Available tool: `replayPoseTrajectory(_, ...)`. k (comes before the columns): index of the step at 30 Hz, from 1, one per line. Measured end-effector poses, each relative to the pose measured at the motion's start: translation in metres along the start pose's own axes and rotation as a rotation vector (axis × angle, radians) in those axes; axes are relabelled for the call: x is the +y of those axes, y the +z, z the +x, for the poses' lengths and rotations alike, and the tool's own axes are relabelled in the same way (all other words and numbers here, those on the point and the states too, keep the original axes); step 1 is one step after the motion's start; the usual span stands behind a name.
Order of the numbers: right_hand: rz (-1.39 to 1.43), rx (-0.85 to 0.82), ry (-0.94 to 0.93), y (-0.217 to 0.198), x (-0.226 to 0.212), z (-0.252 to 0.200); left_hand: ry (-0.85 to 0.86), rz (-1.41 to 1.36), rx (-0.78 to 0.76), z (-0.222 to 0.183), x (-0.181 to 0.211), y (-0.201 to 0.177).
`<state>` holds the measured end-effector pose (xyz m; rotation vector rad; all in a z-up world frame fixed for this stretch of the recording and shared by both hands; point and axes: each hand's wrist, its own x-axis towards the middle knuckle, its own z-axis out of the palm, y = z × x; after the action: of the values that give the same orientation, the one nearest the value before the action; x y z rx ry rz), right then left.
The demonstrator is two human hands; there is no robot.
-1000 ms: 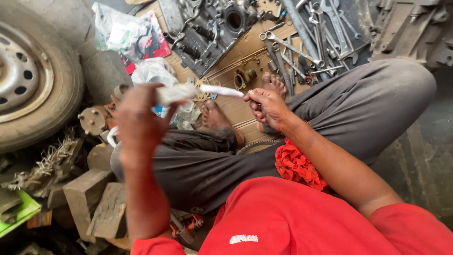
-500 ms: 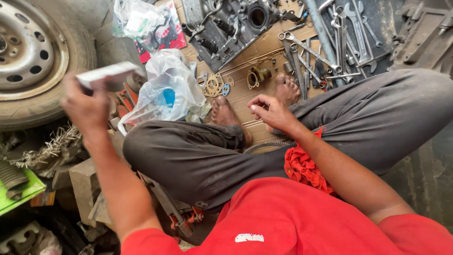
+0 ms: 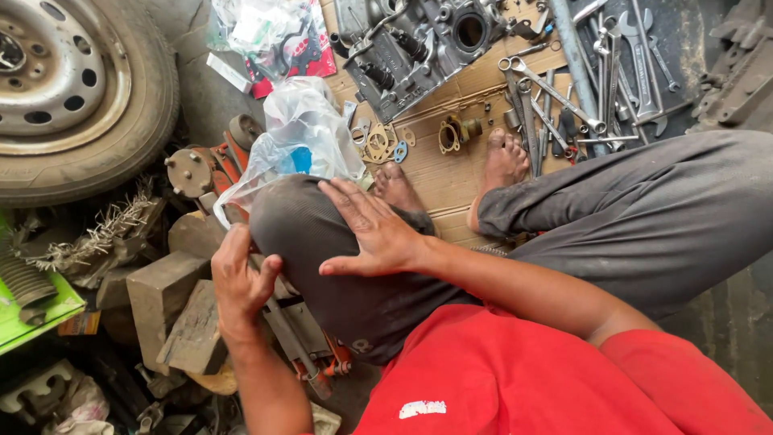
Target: Applying sealant to a thermostat housing and preparing engine components for assembly while sitting on a workshop floor.
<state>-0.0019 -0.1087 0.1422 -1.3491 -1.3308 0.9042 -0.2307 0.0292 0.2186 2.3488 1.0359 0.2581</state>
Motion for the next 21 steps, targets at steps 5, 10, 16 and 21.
replayPoseTrajectory(5,-0.057,0.083,-0.021,-0.002,0.005,-0.027,0.151,-0.326,0.014,0.043,-0.005,0.018)
replayPoseTrajectory(10,0.021,0.043,-0.057,-0.020,0.029,-0.062,-0.166,-0.942,-0.042,0.147,-0.108,0.133)
replayPoseTrajectory(16,0.232,-0.289,0.670,-0.032,0.092,-0.120,-0.162,-0.097,-0.308,0.208,-0.222,0.303)
replayPoseTrajectory(21,0.368,-0.380,0.622,-0.053,0.111,-0.126,-0.384,0.420,-0.252,0.197,-0.195,0.295)
